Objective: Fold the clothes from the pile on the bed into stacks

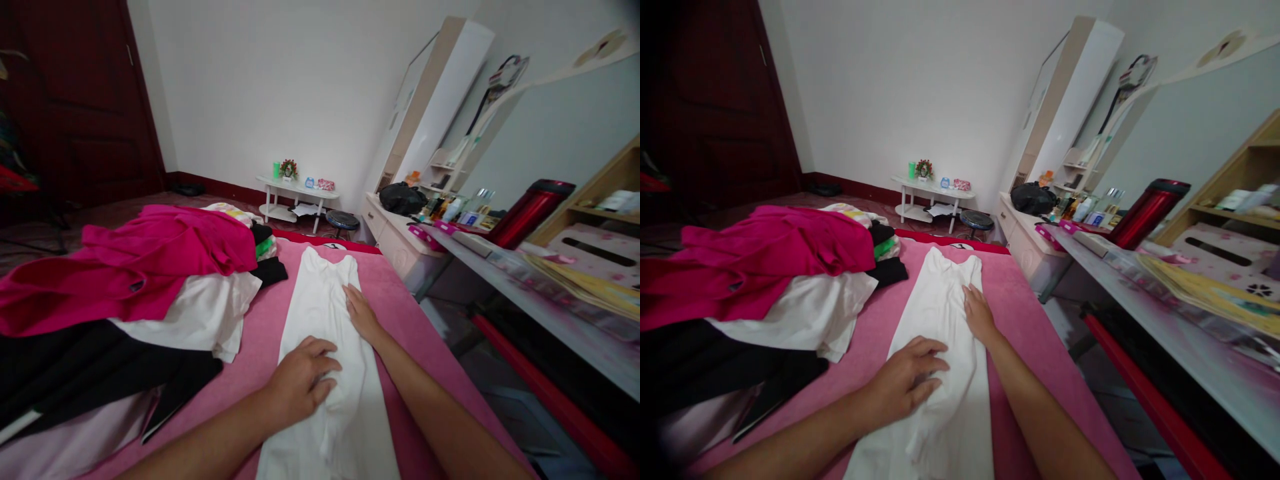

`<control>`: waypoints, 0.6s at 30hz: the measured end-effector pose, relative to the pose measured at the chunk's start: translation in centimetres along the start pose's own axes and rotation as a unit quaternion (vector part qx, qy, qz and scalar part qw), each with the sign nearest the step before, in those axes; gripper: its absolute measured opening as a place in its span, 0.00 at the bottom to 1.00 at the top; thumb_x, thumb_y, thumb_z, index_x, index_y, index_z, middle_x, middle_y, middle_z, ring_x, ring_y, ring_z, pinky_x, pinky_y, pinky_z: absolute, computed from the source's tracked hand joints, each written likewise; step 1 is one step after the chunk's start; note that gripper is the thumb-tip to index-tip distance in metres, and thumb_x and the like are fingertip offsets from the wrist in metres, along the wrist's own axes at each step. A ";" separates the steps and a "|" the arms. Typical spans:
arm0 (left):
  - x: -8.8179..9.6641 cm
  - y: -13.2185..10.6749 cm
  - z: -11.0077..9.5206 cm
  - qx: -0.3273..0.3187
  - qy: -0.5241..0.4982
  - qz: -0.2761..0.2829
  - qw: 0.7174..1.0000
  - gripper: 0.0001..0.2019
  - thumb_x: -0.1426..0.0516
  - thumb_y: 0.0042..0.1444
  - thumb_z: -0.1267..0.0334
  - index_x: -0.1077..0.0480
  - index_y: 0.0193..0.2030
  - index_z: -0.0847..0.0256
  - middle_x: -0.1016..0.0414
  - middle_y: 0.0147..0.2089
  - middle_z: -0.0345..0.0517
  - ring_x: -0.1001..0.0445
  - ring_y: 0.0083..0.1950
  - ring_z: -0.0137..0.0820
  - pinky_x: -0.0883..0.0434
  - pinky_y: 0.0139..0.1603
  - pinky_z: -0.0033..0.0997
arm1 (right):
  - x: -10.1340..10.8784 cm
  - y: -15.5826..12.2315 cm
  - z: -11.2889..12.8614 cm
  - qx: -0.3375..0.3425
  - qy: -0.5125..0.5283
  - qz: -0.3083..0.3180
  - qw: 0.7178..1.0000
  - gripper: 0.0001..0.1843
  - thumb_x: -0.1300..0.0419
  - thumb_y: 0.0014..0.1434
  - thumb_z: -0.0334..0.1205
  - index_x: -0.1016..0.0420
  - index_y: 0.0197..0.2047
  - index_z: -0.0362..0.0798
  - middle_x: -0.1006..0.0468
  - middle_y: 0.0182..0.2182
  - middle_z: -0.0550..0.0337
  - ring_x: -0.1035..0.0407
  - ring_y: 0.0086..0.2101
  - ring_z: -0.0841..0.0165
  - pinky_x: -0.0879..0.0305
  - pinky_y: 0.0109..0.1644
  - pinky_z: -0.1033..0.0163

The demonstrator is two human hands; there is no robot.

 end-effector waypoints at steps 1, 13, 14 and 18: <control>0.0 0.0 -0.1 -0.003 0.005 0.001 1.000 0.15 0.42 0.52 0.66 0.27 0.48 0.56 0.31 0.54 0.49 0.34 0.53 0.39 0.34 0.53 0.40 | 0.0 -1.3 0.6 0.011 -0.017 0.015 1.000 0.27 0.51 0.59 0.34 0.36 0.61 0.47 0.40 0.63 0.51 0.49 0.63 0.61 0.54 0.67 0.51; 0.0 -0.2 0.2 -0.002 -0.012 -0.001 1.000 0.11 0.41 0.51 0.66 0.26 0.42 0.56 0.30 0.54 0.46 0.34 0.54 0.38 0.36 0.54 0.38 | 5.5 -19.1 11.8 0.186 0.003 0.115 0.976 0.14 0.40 0.57 0.39 0.30 0.48 0.54 0.25 0.43 0.51 0.31 0.47 0.59 0.34 0.52 0.53; 0.1 -0.2 0.3 -0.001 -0.016 -0.003 1.000 0.10 0.41 0.51 0.67 0.27 0.41 0.57 0.30 0.54 0.46 0.34 0.54 0.37 0.36 0.54 0.37 | 5.4 -20.0 12.5 0.198 -0.021 0.143 0.969 0.18 0.38 0.55 0.40 0.31 0.50 0.54 0.25 0.45 0.50 0.32 0.48 0.58 0.34 0.53 0.53; 0.2 -0.3 0.2 0.008 -0.023 -0.009 1.000 0.09 0.42 0.52 0.68 0.27 0.40 0.57 0.29 0.53 0.46 0.33 0.53 0.37 0.36 0.54 0.38 | 4.5 -21.0 15.2 0.216 -0.059 0.210 0.952 0.18 0.36 0.53 0.38 0.29 0.48 0.54 0.25 0.45 0.53 0.31 0.45 0.61 0.34 0.51 0.56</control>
Point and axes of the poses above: each hand's wrist, its own y-axis towards the middle knuckle, its own x-axis out of the back of the hand, z = x × y, the point moved 8 cm from there along y, towards the middle knuckle
